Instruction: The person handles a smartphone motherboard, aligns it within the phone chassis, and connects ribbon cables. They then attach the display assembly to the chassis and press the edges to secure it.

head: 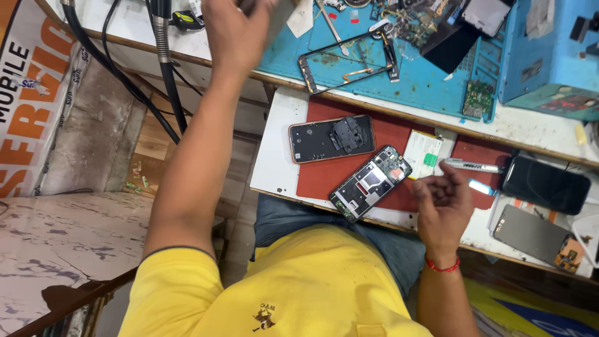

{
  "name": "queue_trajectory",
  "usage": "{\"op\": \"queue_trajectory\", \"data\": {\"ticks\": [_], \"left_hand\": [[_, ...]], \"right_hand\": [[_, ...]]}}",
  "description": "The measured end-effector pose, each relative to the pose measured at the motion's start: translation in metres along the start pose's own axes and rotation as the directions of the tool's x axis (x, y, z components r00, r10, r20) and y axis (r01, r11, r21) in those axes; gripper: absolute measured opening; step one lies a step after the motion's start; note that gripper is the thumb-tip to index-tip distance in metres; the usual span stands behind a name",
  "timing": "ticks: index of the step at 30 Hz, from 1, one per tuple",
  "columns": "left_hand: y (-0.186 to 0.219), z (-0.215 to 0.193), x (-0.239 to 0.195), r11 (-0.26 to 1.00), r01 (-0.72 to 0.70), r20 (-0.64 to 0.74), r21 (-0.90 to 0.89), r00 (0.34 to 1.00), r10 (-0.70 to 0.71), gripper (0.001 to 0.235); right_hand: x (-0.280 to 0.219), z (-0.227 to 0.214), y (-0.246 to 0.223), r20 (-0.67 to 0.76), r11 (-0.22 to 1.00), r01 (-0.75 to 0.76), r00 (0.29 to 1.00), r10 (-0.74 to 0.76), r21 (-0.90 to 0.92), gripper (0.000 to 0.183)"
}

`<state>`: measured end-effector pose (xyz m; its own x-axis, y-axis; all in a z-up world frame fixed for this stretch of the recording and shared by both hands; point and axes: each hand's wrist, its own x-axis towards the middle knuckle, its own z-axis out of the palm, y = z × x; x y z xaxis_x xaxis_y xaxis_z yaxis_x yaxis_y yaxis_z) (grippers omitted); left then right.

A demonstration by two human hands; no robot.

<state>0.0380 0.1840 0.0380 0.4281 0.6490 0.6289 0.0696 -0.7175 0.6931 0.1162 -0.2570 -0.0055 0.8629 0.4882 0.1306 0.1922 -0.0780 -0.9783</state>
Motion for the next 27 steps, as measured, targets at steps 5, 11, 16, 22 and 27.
{"op": "queue_trajectory", "data": {"ticks": [5, 11, 16, 22, 27], "left_hand": [[0.102, -0.033, -0.04, 0.819, -0.535, 0.464, -0.206, 0.683, 0.563, 0.016], [0.169, -0.015, -0.059, 0.762, -0.385, 0.646, -0.521, 0.405, 0.647, 0.021], [0.17, 0.01, -0.071, 0.791, -0.291, 0.707, -0.538, 0.355, 0.612, 0.025], [0.166, 0.017, -0.096, 0.837, -0.264, 0.424, -0.48, 0.765, 0.485, 0.045], [0.175, 0.025, -0.138, 0.907, 0.096, 0.581, -0.41, 0.794, 0.178, 0.027]], "right_hand": [[0.01, -0.004, -0.02, 0.094, 0.981, 0.187, 0.977, -0.191, 0.048, 0.042], [0.04, -0.018, -0.018, 0.794, 0.999, -0.05, 0.607, 0.03, 0.001, 0.055], [0.018, -0.018, 0.011, 0.818, 0.859, -0.483, 0.555, 0.15, 0.17, 0.059], [0.0, -0.014, 0.0, 0.541, 0.52, -0.485, 0.84, 0.052, 0.703, 0.071], [0.006, -0.007, -0.005, 0.278, 0.55, -0.255, 0.96, 0.044, 0.795, 0.072]]}}
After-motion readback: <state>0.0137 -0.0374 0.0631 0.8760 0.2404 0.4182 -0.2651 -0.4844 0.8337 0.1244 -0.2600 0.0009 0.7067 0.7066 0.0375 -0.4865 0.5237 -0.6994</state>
